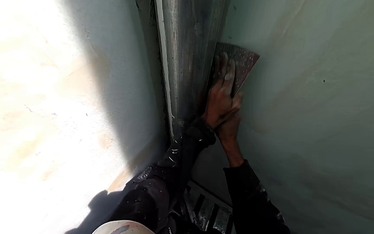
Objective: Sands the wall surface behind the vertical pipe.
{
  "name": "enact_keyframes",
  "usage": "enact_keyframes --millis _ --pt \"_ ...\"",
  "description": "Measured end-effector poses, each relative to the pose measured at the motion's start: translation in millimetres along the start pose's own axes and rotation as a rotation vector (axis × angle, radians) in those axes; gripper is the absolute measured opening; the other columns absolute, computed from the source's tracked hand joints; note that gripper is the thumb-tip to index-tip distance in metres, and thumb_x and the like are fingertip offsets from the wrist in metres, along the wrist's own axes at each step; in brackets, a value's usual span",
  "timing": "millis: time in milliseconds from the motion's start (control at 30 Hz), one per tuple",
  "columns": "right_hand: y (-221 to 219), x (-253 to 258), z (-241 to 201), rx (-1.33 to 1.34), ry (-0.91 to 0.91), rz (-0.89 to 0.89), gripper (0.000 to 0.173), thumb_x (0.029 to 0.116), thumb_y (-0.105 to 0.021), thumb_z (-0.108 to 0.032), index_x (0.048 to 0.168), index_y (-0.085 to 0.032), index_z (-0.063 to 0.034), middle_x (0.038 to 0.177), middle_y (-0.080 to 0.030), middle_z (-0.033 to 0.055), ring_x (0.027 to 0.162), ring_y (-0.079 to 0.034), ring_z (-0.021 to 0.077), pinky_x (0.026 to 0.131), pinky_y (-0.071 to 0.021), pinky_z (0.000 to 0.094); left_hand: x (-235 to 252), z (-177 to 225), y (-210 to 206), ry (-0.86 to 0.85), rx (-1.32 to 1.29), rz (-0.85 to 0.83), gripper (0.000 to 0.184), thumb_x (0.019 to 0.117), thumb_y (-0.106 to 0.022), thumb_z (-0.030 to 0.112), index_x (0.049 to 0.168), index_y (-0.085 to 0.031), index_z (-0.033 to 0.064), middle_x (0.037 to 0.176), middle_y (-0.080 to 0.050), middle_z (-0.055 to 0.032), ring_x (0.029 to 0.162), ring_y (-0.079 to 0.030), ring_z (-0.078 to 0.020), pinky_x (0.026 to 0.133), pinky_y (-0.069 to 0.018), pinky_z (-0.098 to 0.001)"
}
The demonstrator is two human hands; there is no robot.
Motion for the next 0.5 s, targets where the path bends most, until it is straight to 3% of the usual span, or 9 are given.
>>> enact_keyframes --millis 33,100,167,200,333,367,433,467,500 --pt "-2.9 -1.9 1.4 -0.002 -0.031 -0.006 0.027 0.0873 -0.070 -0.019 0.093 -0.066 0.0068 0.069 -0.065 0.0169 0.064 -0.067 0.0312 0.058 -0.0533 0.0493 4.2 2.0 1.6 -0.017 -0.018 -0.010 0.071 0.0885 -0.056 0.015 0.150 -0.036 -0.0149 0.161 -0.031 -0.0311 0.153 -0.027 -0.0368 0.126 -0.0245 -0.0389" --pt "-23.0 -43.1 34.0 -0.014 -0.116 -0.053 0.032 0.0878 -0.071 -0.018 0.100 -0.066 0.0115 0.074 -0.068 0.0207 0.069 -0.070 0.0346 0.064 -0.0565 0.0532 -44.3 -10.7 -7.5 0.025 -0.038 -0.069 0.073 0.0898 -0.057 0.015 0.153 -0.033 -0.0112 0.164 -0.026 -0.0259 0.155 -0.024 -0.0327 0.127 -0.0232 -0.0392" --pt "-32.4 -82.9 61.5 -0.037 -0.156 -0.078 0.029 0.0854 -0.072 -0.016 0.092 -0.068 0.0111 0.071 -0.068 0.0212 0.068 -0.070 0.0353 0.065 -0.0564 0.0536 -104.9 -33.7 -25.8 0.108 -0.031 -0.069 0.072 0.0880 -0.057 0.016 0.152 -0.038 -0.0099 0.163 -0.030 -0.0249 0.155 -0.026 -0.0322 0.126 -0.0262 -0.0400" --pt "-28.1 -79.1 59.6 -0.052 -0.130 -0.077 0.027 0.0844 -0.071 -0.016 0.088 -0.069 0.0101 0.069 -0.068 0.0205 0.067 -0.070 0.0348 0.065 -0.0560 0.0528 -108.1 -37.4 -29.7 0.143 -0.023 -0.049 0.071 0.0871 -0.058 0.016 0.151 -0.040 -0.0102 0.162 -0.033 -0.0260 0.153 -0.029 -0.0334 0.124 -0.0288 -0.0403" --pt "1.7 -5.1 8.9 -0.065 -0.014 -0.045 0.024 0.0878 -0.070 -0.017 0.085 -0.068 0.0071 0.065 -0.064 0.0173 0.061 -0.067 0.0335 0.057 -0.0521 0.0506 -16.5 -5.3 -6.7 0.116 -0.005 0.044 0.073 0.0850 -0.058 0.014 0.150 -0.038 -0.0135 0.159 -0.035 -0.0300 0.150 -0.035 -0.0346 0.120 -0.0322 -0.0364" --pt "-0.8 -5.7 8.2 -0.053 -0.052 -0.056 0.024 0.0894 -0.069 -0.018 0.084 -0.067 0.0061 0.065 -0.064 0.0164 0.061 -0.066 0.0318 0.057 -0.0525 0.0491 -11.1 -2.7 -3.6 0.085 -0.030 0.033 0.073 0.0860 -0.057 0.014 0.150 -0.036 -0.0134 0.160 -0.033 -0.0298 0.151 -0.032 -0.0338 0.122 -0.0290 -0.0361" --pt "-17.1 -45.3 29.9 -0.025 -0.230 -0.151 0.026 0.0912 -0.070 -0.015 0.089 -0.069 0.0106 0.075 -0.069 0.0218 0.072 -0.069 0.0342 0.071 -0.0562 0.0500 -53.6 -12.5 -9.2 0.079 -0.064 -0.060 0.073 0.0902 -0.056 0.017 0.154 -0.032 -0.0107 0.164 -0.026 -0.0261 0.155 -0.025 -0.0319 0.127 -0.0245 -0.0385" --pt "-27.2 -74.5 46.0 -0.033 -0.294 -0.191 0.027 0.0916 -0.069 -0.015 0.093 -0.070 0.0125 0.080 -0.071 0.0232 0.078 -0.071 0.0346 0.078 -0.0569 0.0495 -89.8 -25.4 -17.3 0.106 -0.050 -0.095 0.073 0.0901 -0.056 0.019 0.154 -0.034 -0.0096 0.164 -0.028 -0.0246 0.155 -0.026 -0.0312 0.126 -0.0260 -0.0393" --pt "-33.3 -97.0 59.2 -0.054 -0.285 -0.185 0.027 0.0896 -0.070 -0.015 0.092 -0.070 0.0122 0.079 -0.071 0.0226 0.077 -0.071 0.0346 0.077 -0.0571 0.0500 -120.6 -36.4 -24.5 0.143 -0.028 -0.098 0.072 0.0887 -0.057 0.020 0.152 -0.038 -0.0094 0.162 -0.033 -0.0245 0.153 -0.031 -0.0314 0.124 -0.0302 -0.0396"
Point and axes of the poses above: each hand's wrist, its own x-axis towards the middle knuckle, its own y-axis out of the back of the hand, z = x × y, the point moved 5 cm from there along x, towards the middle knuckle
